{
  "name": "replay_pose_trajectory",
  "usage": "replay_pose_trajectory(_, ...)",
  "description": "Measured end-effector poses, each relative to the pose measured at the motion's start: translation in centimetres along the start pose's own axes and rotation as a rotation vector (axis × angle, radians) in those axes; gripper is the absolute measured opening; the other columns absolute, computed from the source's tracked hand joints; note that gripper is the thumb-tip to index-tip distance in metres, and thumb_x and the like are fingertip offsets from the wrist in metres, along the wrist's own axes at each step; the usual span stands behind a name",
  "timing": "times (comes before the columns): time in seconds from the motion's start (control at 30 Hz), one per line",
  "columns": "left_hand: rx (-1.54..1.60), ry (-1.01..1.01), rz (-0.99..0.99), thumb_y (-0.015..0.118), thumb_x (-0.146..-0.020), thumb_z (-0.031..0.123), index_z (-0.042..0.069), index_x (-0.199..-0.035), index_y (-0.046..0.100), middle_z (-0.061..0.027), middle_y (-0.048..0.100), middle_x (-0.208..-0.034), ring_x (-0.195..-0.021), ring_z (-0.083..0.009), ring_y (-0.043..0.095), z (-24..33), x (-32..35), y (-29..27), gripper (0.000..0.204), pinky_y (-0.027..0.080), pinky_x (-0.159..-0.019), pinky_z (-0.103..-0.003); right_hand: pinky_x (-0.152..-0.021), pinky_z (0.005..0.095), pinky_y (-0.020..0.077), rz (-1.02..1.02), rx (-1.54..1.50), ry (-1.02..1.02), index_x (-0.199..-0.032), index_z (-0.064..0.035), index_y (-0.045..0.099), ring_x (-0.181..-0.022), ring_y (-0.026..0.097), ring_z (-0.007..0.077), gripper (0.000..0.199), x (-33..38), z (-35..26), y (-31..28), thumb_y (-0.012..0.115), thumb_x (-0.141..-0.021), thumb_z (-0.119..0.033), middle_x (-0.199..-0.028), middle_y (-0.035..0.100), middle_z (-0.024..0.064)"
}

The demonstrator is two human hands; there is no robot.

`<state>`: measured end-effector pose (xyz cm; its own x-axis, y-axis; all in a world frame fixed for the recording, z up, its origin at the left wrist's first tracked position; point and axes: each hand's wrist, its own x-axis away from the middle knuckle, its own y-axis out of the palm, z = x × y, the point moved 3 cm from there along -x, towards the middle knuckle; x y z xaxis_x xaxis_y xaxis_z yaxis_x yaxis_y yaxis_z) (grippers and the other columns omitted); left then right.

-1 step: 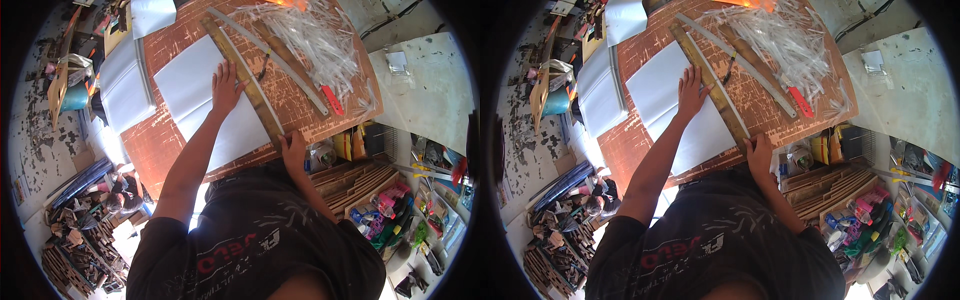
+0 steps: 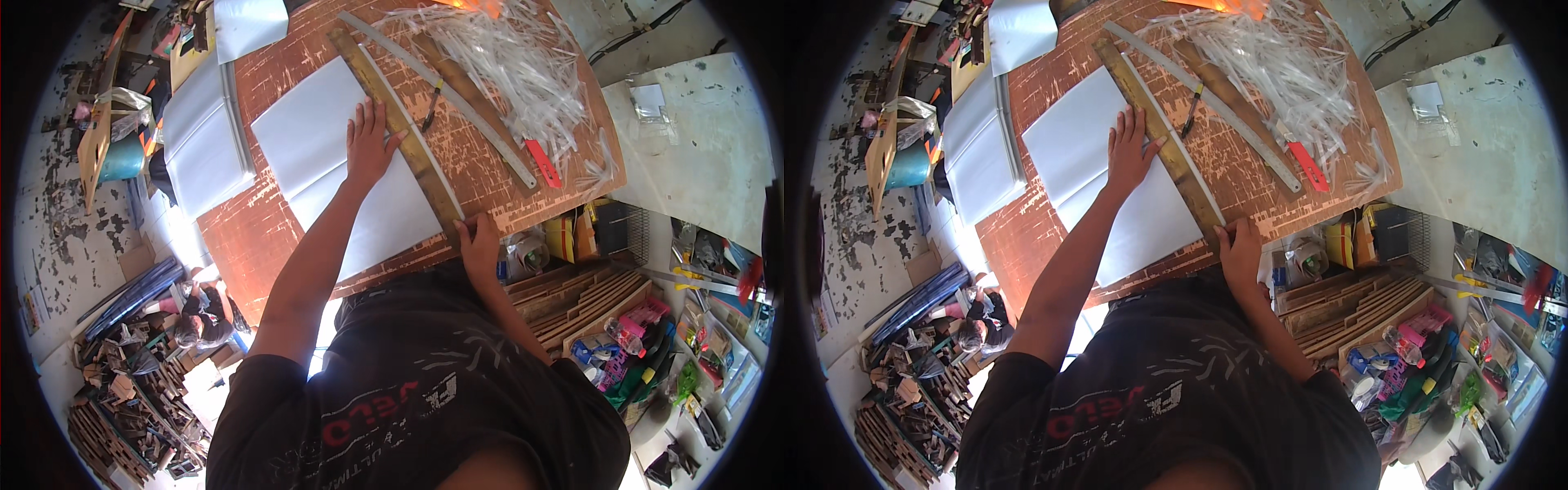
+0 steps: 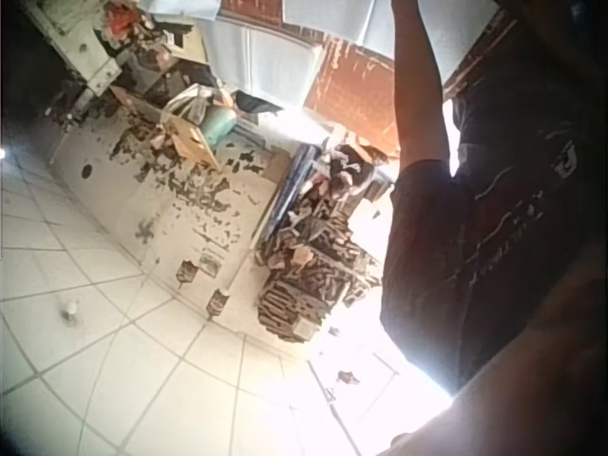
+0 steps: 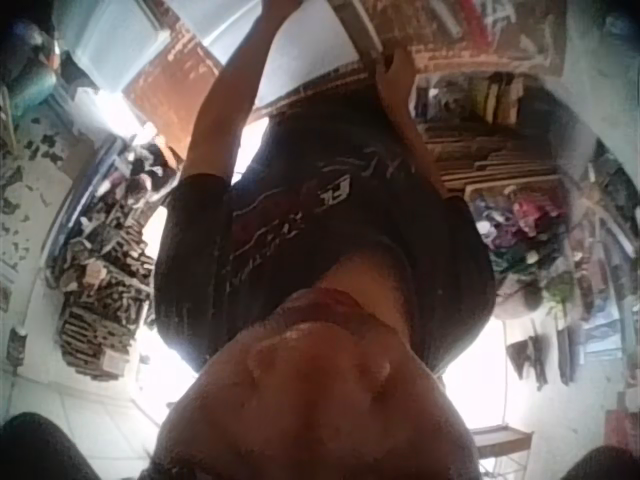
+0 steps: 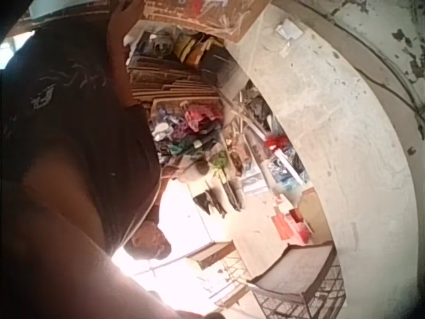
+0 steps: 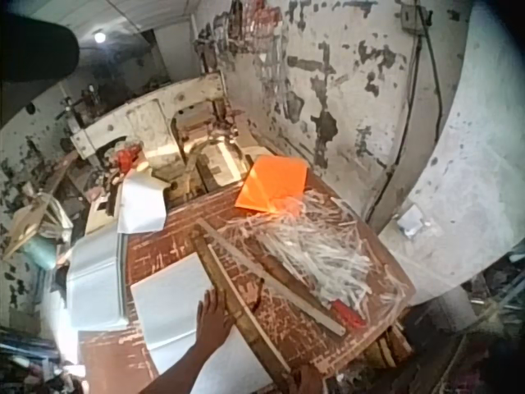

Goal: The person cuts white plastic sheets with a utility knife and a ruler, then folds and stacks the cut pieces.

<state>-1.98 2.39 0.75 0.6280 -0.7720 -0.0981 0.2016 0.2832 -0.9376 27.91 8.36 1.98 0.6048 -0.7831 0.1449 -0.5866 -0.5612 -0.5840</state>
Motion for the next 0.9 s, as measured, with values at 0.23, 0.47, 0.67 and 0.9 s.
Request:
replay_pose_trajectory(0.23, 0.018, -0.015, -0.014, 0.05, -0.101, 0.054, 0.011, -0.16, 0.025, -0.0186, 0.02, -0.167, -0.155, -0.0388, 0.015, 0.0, 0.0, 0.1, 0.077, 0.016, -0.123, -0.053, -0.074, 0.0477, 0.0432, 0.013, 0.017, -0.027, -0.087, -0.0002, 0.055, -0.08, 0.056, 0.0356, 0.025, 0.0, -0.3, -0.2, 0.072, -0.091, -0.019, -0.085, 0.058, 0.0162)
replay_pose_trajectory(0.47, -0.024, -0.035, 0.0, 0.05, -0.101, 0.054, 0.011, -0.159, 0.028, -0.0173, 0.018, -0.167, -0.154, -0.0372, 0.017, 0.6, 0.0, 0.1, 0.076, 0.018, -0.123, -0.054, -0.074, 0.048, 0.0431, 0.009, 0.026, -0.026, -0.087, -0.0004, 0.055, -0.082, 0.056, 0.0368, 0.025, 0.1, -0.3, -0.1, 0.072, -0.092, -0.019, -0.086, 0.058, 0.0167)
replay_pose_trajectory(0.67, -0.148, -0.021, -0.08, 0.053, -0.1, 0.053, 0.004, -0.158, 0.027, -0.0207, 0.018, -0.166, -0.154, -0.0384, 0.017, 1.3, 0.0, 0.3, 0.08, 0.019, -0.123, -0.057, -0.072, 0.0453, 0.044, 0.046, 0.059, -0.065, -0.086, -0.0003, 0.055, -0.078, 0.057, 0.0334, 0.027, 0.0, -0.2, -0.1, 0.072, -0.092, -0.02, -0.082, 0.057, 0.0152)
replay_pose_trajectory(0.9, -0.139, -0.007, -0.398, 0.074, -0.066, 0.079, -0.01, -0.157, 0.005, -0.0293, 0.002, -0.166, -0.156, -0.0403, -0.001, 3.8, -0.3, -2.1, 0.145, 0.007, -0.119, -0.068, -0.074, 0.0481, 0.0429, 0.044, 0.032, -0.037, -0.087, -0.0009, 0.056, -0.08, 0.057, 0.0372, 0.024, 0.0, -0.2, -0.5, 0.074, -0.089, -0.017, -0.084, 0.059, 0.0158)
